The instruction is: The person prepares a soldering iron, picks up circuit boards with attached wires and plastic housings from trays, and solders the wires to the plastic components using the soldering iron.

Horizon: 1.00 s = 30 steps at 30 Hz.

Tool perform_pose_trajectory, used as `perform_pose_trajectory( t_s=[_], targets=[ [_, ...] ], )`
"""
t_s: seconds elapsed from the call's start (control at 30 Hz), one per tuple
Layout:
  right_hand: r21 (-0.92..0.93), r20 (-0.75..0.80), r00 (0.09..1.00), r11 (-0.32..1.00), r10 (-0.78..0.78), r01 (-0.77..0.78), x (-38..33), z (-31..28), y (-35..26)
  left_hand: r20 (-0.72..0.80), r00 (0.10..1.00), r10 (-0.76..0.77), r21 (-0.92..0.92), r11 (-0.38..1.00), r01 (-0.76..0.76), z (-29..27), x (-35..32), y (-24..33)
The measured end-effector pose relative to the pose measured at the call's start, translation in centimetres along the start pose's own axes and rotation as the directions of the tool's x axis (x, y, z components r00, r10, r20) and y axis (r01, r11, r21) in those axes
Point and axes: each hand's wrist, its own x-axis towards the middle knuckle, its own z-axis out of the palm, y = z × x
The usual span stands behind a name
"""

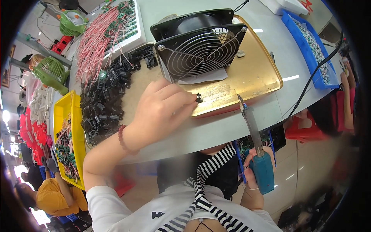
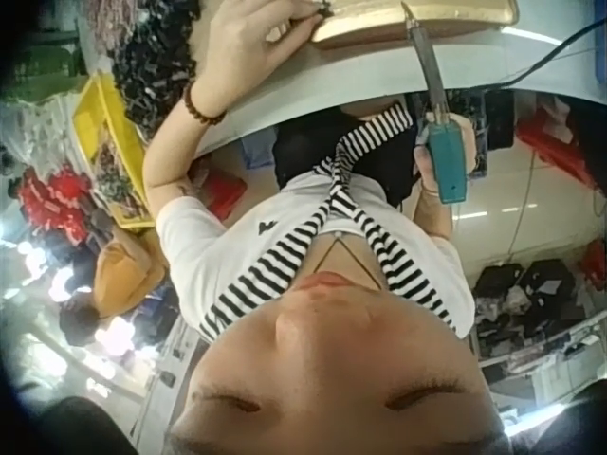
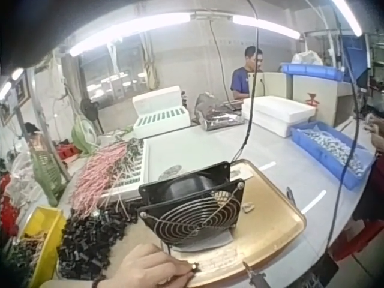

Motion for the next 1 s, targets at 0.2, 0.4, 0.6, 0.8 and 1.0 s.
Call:
perform_pose_trajectory(
  t_s=[0.2,0.4,0.6,0.8,1.0],
  targets=[
    [0.01,-0.016,0.997,0.997,-0.079,0.079,0.0,0.3,0.6,0.004,1.0,0.026,0.014,1.0,-0.026,-0.9,-0.3,0.2],
    [0.062,-0.1,0.995,0.998,-0.017,0.023,-0.8,0.7,-0.3,-0.171,0.963,-0.208,0.507,0.82,0.267,-5.8,-2.7,-7.0],
    [-0.036,-0.016,0.995,0.995,-0.097,0.097,-1.2,-0.6,1.2,-0.101,0.92,-0.379,0.614,0.704,0.357,-7.1,-5.9,-10.8],
    [0.007,-0.038,0.999,0.999,-0.038,0.039,-1.2,0.2,0.2,-0.008,0.963,-0.269,0.192,0.945,0.265,-5.8,-3.8,-7.6],
    [-0.008,-0.09,0.993,0.997,-0.075,0.075,-1.1,0.7,0.0,0.355,0.896,-0.268,-0.122,0.937,0.329,-2.5,-3.9,-5.1]
  ],
)
